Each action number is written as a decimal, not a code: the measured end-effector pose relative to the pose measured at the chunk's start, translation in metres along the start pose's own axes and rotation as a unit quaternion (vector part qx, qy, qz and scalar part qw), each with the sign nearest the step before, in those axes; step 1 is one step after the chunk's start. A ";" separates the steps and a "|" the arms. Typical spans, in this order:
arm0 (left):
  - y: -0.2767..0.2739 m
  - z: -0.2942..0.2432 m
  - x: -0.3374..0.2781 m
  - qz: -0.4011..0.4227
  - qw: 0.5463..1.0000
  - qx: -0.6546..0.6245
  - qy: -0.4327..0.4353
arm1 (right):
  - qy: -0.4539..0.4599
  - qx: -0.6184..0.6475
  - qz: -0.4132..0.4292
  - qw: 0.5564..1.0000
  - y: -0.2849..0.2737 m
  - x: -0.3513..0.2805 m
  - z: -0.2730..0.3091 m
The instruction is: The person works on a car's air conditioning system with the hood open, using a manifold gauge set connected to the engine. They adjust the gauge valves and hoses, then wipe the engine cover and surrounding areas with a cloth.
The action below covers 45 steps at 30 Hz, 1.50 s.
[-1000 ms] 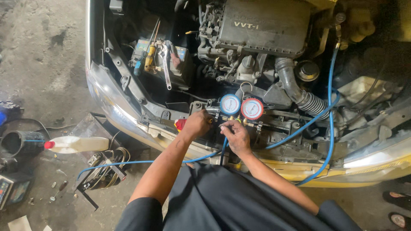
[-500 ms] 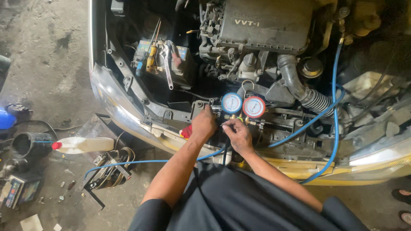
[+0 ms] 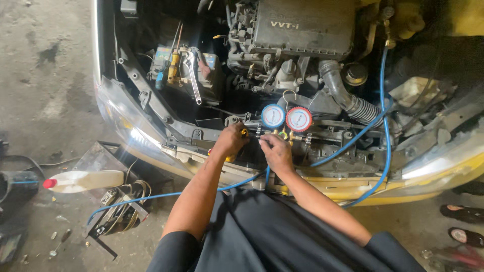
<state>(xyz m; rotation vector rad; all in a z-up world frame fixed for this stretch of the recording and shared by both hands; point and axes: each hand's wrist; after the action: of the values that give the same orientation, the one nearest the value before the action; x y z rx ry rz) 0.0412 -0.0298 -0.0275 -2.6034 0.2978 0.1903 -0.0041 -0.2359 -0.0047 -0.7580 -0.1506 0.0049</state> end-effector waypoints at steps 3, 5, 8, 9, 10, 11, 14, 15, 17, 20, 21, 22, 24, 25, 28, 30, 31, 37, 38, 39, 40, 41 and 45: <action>0.001 0.001 0.002 0.006 1.000 0.012 0.010 | -0.051 -0.045 -0.028 0.997 0.002 0.003 0.010; 0.001 0.002 0.000 -0.013 0.997 0.021 0.073 | -0.041 -0.071 -0.015 0.997 0.007 0.000 0.017; 0.002 0.003 -0.004 -0.017 0.998 0.022 0.050 | -0.038 -0.132 -0.029 0.990 0.020 -0.009 0.022; 0.002 0.003 -0.005 -0.023 0.997 0.017 0.067 | -0.040 -0.157 -0.039 0.986 0.026 -0.011 0.024; 0.001 0.005 -0.007 -0.029 0.996 0.012 0.082 | -0.032 -0.174 -0.053 0.983 0.033 -0.013 0.025; 0.001 0.006 -0.009 -0.036 0.994 0.007 0.098 | -0.024 -0.191 -0.068 0.979 0.039 -0.015 0.026; -0.003 0.007 -0.014 -0.032 0.991 0.011 0.130 | -0.013 -0.231 -0.099 0.968 0.052 -0.017 0.032; -0.004 0.009 -0.015 -0.029 0.990 0.007 0.137 | -0.011 -0.244 -0.107 0.964 0.054 -0.017 0.033; -0.006 0.011 -0.017 -0.020 0.988 -0.002 0.151 | 0.011 -0.253 -0.092 0.963 0.057 -0.017 0.037; -0.008 0.015 -0.016 -0.011 0.987 -0.007 0.162 | 0.026 -0.279 -0.069 0.958 0.060 -0.015 0.039; -0.008 0.017 -0.016 -0.005 0.987 -0.007 0.161 | 0.029 -0.288 -0.062 0.955 0.061 -0.016 0.039; -0.008 0.018 -0.017 0.004 0.987 -0.007 0.160 | 0.041 -0.294 -0.053 0.953 0.064 -0.019 0.041; -0.010 0.019 -0.019 0.025 0.988 -0.006 0.156 | 0.067 -0.305 -0.039 0.949 0.069 -0.026 0.044; -0.012 0.019 -0.019 0.037 0.988 -0.006 0.152 | 0.072 -0.318 -0.043 0.944 0.071 -0.029 0.045; -0.020 0.016 -0.011 0.055 0.986 -0.006 0.157 | 0.074 -0.321 -0.058 0.942 0.072 -0.022 0.043; -0.020 0.016 -0.016 0.072 0.987 -0.011 0.146 | 0.054 -0.270 -0.068 0.959 0.070 -0.026 0.039; -0.020 0.018 -0.021 0.084 0.988 -0.013 0.132 | 0.075 -0.270 -0.054 0.958 0.071 -0.031 0.037; -0.027 0.007 -0.018 0.084 0.991 -0.017 0.103 | 0.085 -0.251 -0.064 0.962 0.074 -0.028 0.032; -0.029 0.005 -0.018 0.080 0.991 -0.017 0.102 | 0.080 -0.239 -0.074 0.965 0.074 -0.025 0.028; -0.030 0.003 -0.018 0.075 0.991 -0.013 0.107 | 0.075 -0.226 -0.084 0.968 0.073 -0.023 0.023; -0.030 -0.001 -0.017 0.072 0.991 -0.010 0.110 | 0.071 -0.212 -0.075 0.972 0.071 -0.022 0.017; -0.030 -0.005 -0.016 0.069 0.991 -0.007 0.113 | 0.067 -0.199 -0.066 0.976 0.068 -0.020 0.009; -0.035 -0.018 -0.019 0.077 0.993 0.023 0.088 | 0.052 -0.134 -0.031 0.989 0.073 -0.028 -0.019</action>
<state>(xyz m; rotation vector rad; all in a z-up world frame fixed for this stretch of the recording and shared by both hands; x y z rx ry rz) 0.0333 -0.0057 0.0076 -2.5563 0.5610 0.0052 -0.0260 -0.1972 -0.0722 -1.0194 -0.0767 -0.1160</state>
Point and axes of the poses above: each hand's wrist, its own x-axis towards the middle knuckle, its own y-axis out of the palm, z = x × y, and after that the axes turned 15 degrees about -x, right-handed
